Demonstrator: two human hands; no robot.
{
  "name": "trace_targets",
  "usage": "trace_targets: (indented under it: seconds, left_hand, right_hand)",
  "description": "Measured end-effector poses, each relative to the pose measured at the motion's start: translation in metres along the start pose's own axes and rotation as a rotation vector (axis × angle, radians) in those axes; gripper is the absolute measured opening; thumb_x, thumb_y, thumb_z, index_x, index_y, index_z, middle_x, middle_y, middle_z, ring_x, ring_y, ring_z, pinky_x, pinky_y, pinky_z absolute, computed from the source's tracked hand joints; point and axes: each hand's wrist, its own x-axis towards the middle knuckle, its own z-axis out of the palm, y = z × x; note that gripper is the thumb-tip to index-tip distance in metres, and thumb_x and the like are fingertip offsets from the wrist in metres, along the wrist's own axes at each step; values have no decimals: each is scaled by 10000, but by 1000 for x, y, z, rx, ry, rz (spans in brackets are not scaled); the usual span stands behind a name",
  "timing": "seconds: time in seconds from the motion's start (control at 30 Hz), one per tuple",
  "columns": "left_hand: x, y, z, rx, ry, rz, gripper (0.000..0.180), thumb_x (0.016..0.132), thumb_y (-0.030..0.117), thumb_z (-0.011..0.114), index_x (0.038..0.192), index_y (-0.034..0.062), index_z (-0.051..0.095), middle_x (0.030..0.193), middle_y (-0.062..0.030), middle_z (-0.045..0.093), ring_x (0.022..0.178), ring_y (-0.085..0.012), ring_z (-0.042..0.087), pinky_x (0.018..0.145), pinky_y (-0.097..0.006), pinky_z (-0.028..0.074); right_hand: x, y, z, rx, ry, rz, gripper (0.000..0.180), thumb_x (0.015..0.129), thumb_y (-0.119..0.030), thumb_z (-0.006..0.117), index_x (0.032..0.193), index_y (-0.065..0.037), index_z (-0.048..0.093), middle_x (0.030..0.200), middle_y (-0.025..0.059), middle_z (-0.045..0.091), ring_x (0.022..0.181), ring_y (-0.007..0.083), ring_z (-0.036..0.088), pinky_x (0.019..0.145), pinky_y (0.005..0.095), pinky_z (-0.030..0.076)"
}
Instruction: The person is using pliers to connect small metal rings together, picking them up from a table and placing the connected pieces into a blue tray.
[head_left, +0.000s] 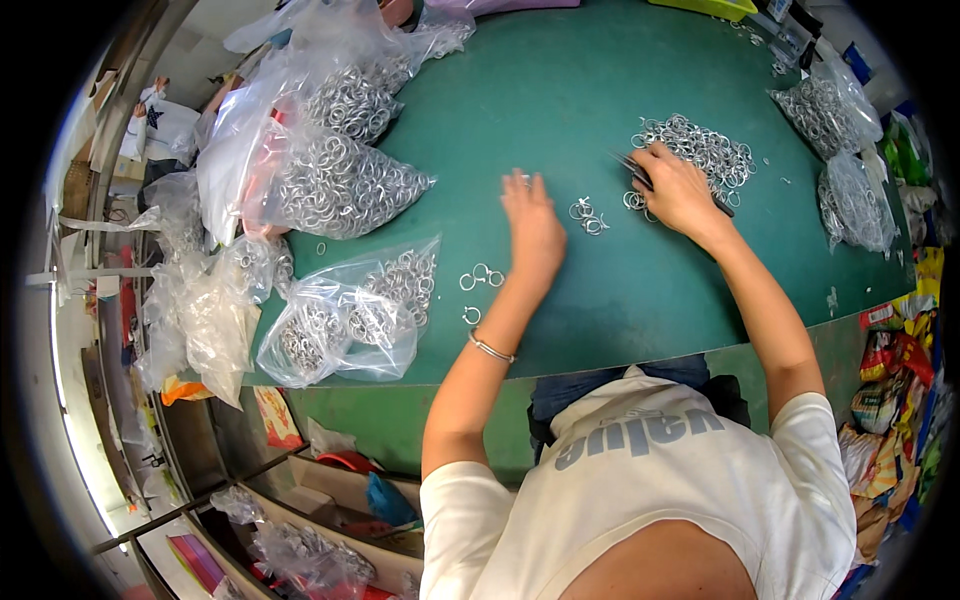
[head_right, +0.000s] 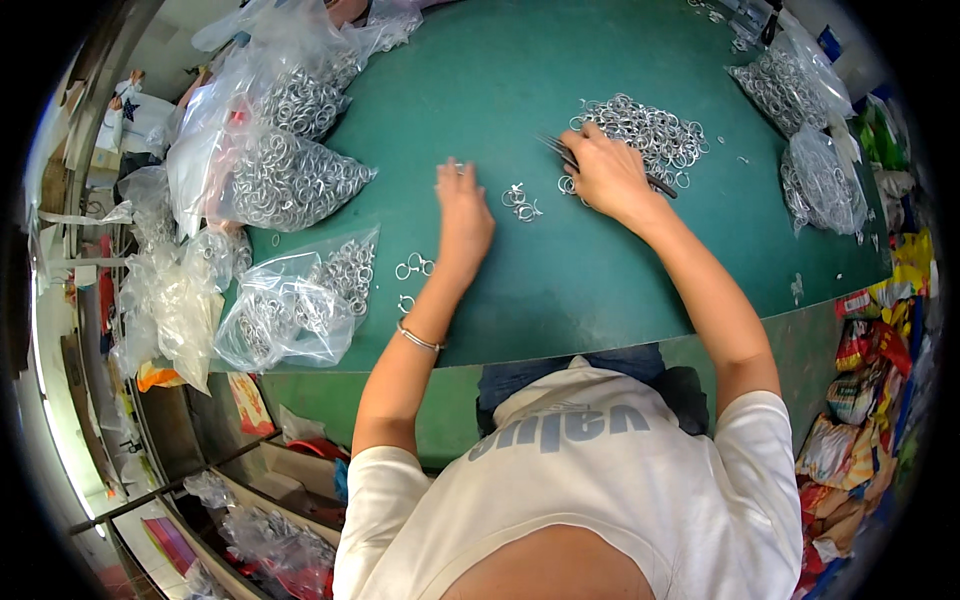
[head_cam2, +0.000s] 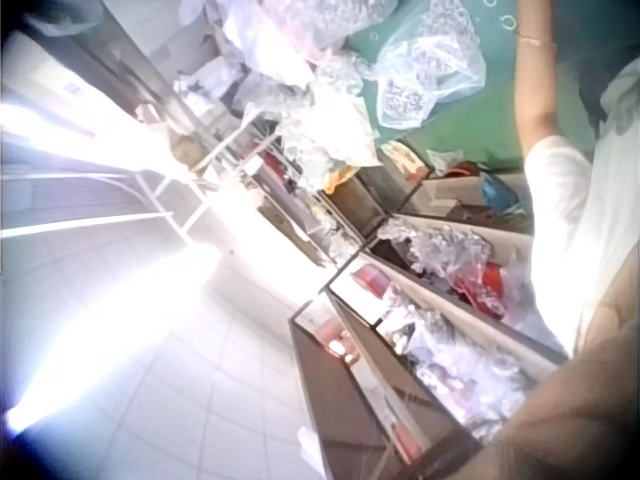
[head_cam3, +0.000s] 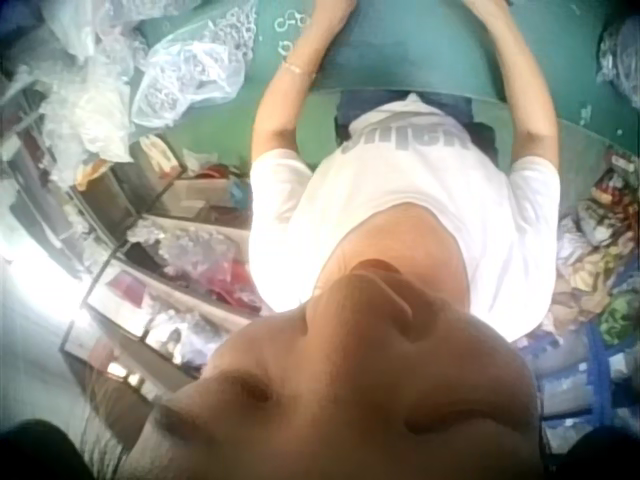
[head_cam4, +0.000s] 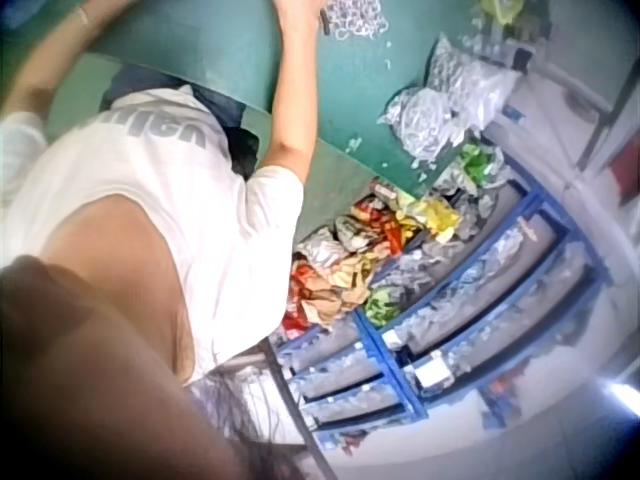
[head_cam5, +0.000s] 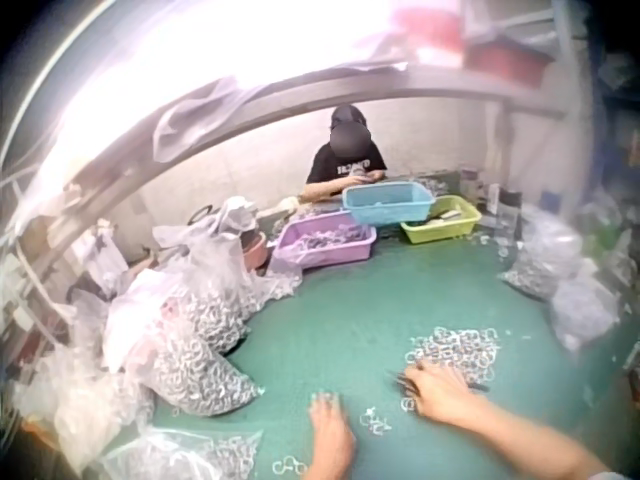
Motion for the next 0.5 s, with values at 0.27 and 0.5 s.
trace_targets:
  seconds: [0.27,0.5]
  left_hand:
    - [-2,110,67,-423,-115,175,554,678,-150,440,1219,-66,359,1319,-287,267,1265,-399,233,1047,-400,228]
    - [8,104,44,-466,38,137,409,715,-72,519,1116,1,482,1168,-186,424,1067,-355,415,912,-398,351]
  right_hand:
    - [-15,43,8,-119,169,-48,300,713,-131,653,981,-90,524,953,110,485,676,317,587,530,408,463]
    - [-18,92,-10,44,336,120,252,768,-177,619,965,-58,518,882,125,540,782,321,570,646,414,437]
